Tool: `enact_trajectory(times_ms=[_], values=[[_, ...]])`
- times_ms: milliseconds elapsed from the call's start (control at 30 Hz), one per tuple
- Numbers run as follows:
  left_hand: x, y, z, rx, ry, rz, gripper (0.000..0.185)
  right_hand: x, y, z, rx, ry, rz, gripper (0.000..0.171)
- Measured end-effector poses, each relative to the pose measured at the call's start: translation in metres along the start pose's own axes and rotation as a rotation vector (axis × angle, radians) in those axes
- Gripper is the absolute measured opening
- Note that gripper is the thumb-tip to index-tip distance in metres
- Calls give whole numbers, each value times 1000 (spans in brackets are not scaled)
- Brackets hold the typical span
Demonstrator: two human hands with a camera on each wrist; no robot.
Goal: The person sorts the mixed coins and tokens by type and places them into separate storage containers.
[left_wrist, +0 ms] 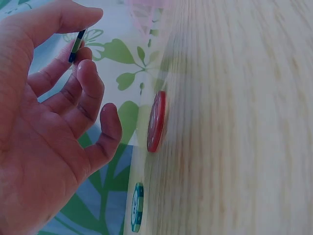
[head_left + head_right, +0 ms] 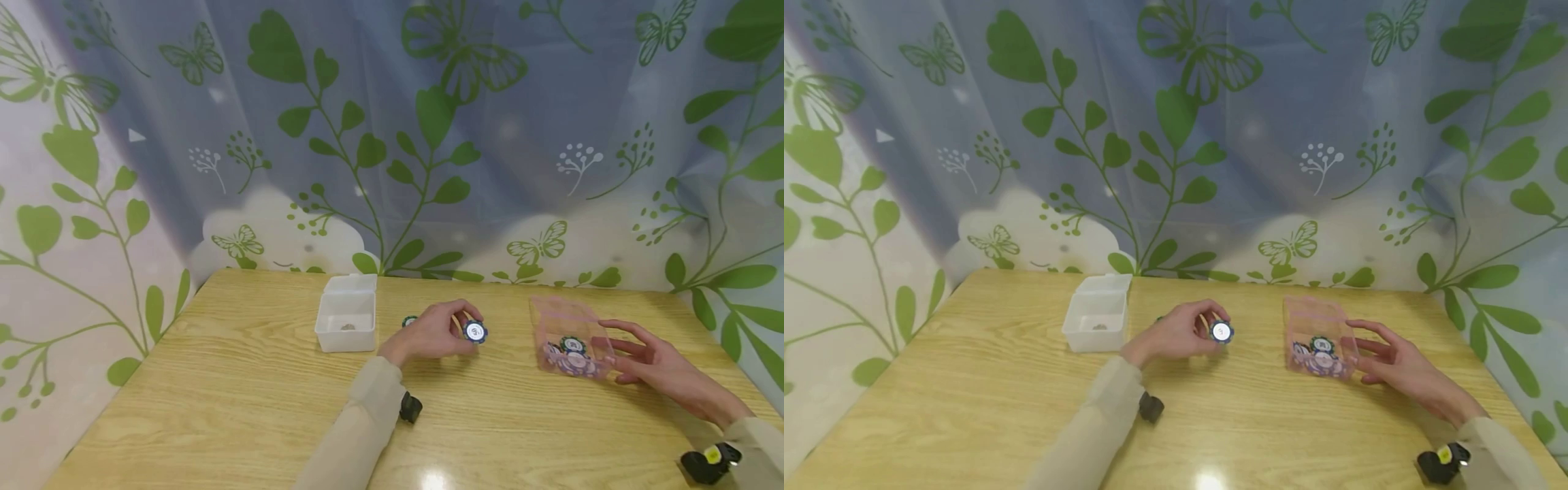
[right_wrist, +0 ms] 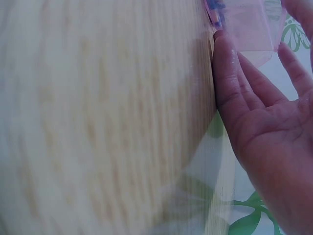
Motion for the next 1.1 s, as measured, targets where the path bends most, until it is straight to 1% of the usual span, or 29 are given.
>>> enact_trajectory(times_ms=[300,533,733,900,1100], values=[[7,-5,8,-20,1,17,38,-1,0,1,-7,-3,-13,56],[15,-10,15,-36,7,42,38,0,0,0,0,1,17,57],[20,-15,22,-41,15,48,38,1,-1,1,-5,-13,18,56],[26,-20,27,-38,21,65,39,1,0,0,-10,-25,5,56],[33,-26,33,-50,22,81,39,2,0,-1,-10,-23,-1,56]])
Point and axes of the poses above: each hand's wrist, its own y-axis away from the middle knuckle, its own z-axis out of the palm, x = y × z, the point moved 9 cm from there along -y, towards the middle knuckle, and after that the axes turned 1 degree about -z, right-handed, at the moved point
